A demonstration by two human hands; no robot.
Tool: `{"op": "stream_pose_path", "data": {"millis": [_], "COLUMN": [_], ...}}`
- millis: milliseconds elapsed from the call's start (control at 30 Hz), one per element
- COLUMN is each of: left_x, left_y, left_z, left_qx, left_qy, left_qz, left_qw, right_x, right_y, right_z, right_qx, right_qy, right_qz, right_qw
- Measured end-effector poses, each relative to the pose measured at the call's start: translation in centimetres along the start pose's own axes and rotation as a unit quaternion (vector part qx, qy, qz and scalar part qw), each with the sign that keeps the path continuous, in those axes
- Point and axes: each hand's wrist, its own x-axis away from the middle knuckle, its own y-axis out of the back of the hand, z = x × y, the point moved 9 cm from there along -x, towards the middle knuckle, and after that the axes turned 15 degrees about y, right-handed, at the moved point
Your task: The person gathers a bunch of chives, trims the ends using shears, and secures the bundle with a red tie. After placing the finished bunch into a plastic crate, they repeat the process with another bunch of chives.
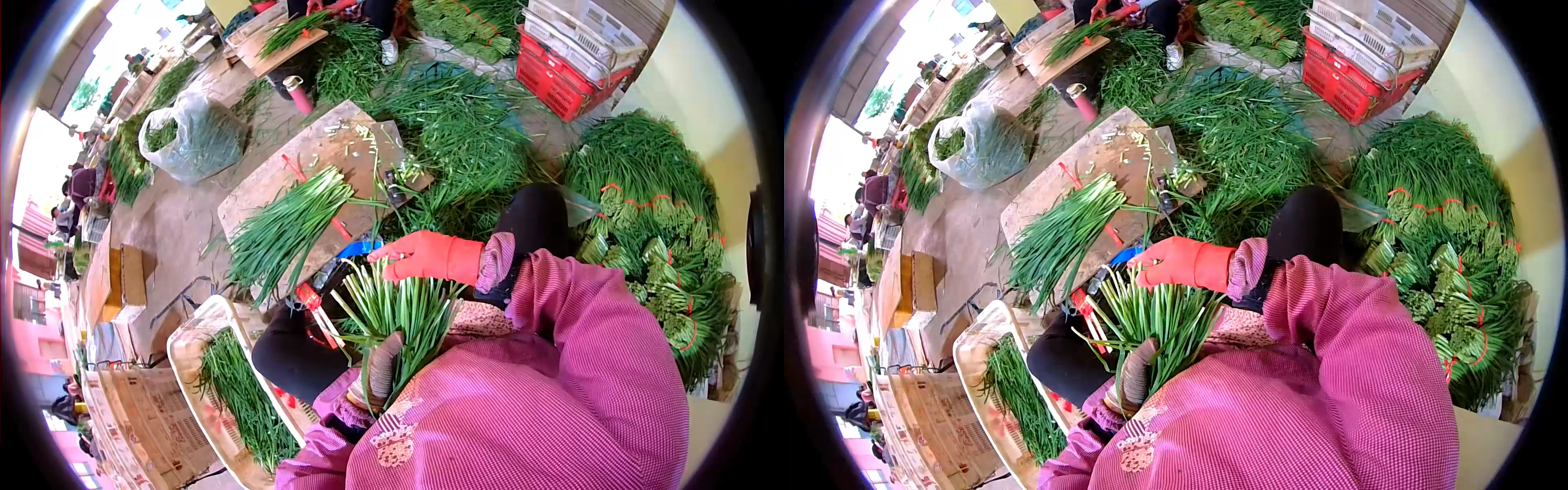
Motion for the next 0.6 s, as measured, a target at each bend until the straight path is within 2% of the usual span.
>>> {"op": "stream_pose_path", "data": {"millis": [33,67,100,133,167,200,267,300,333,367,400,433,467,533,567,600], "left_x": [-0.2,-0.5,-0.5,-0.5,-0.5,-0.5,-0.2,-0.1,-0.2,-0.2,-0.1,0.5,0.7,0.9,0.8,0.9], "left_y": [0.3,0.5,0.8,0.9,1.0,1.0,0.2,-0.2,-0.5,-0.7,-0.9,-1.8,-2.1,-2.7,-2.4,-2.3], "left_z": [0.1,0.2,0.0,0.1,0.2,0.3,-0.2,-0.3,-0.4,-0.4,-0.4,-1.0,-1.2,-1.6,-1.7,-1.6], "left_qx": [-0.012,-0.025,-0.035,-0.035,-0.029,-0.023,-0.028,-0.034,-0.035,-0.045,-0.054,-0.068,-0.068,-0.047,-0.087,-0.086], "left_qy": [-0.002,-0.003,-0.012,-0.012,-0.006,0.0,-0.006,-0.008,-0.007,-0.005,-0.004,-0.004,-0.005,-0.024,-0.023,-0.022], "left_qz": [0.0,0.001,-0.007,-0.006,-0.009,-0.011,-0.003,0.004,0.006,0.01,0.012,0.004,0.002,0.018,0.016,0.013], "left_qw": [1.0,1.0,0.999,0.999,1.0,1.0,1.0,0.999,0.999,0.999,0.998,0.998,0.998,0.998,0.996,0.996], "right_x": [-0.1,-0.5,0.3,1.1,3.1,4.6,5.2,4.0,2.9,2.3,1.2,1.1,0.0,0.0,0.1,0.9], "right_y": [0.8,4.0,5.7,10.4,14.0,13.6,13.0,13.1,11.5,9.6,7.3,4.8,3.0,4.0,4.9,5.1], "right_z": [0.7,3.4,5.8,5.2,6.5,11.4,12.5,11.0,9.7,8.3,5.6,5.0,4.2,3.3,6.3,9.4], "right_qx": [0.016,0.214,0.396,0.26,0.373,0.636,0.71,0.614,0.494,0.362,0.251,0.148,0.186,0.417,0.532,0.626], "right_qy": [0.026,0.202,0.363,0.189,0.165,0.181,0.186,0.165,0.138,0.111,0.135,0.078,0.071,-0.009,0.098,0.202], "right_qz": [-0.033,-0.039,-0.042,-0.257,-0.401,-0.369,-0.369,-0.293,-0.208,-0.166,-0.125,-0.076,-0.043,-0.079,-0.159,-0.235], "right_qw": [0.999,0.955,0.842,0.912,0.821,0.654,0.569,0.714,0.833,0.91,0.95,0.983,0.979,0.905,0.826,0.716]}}
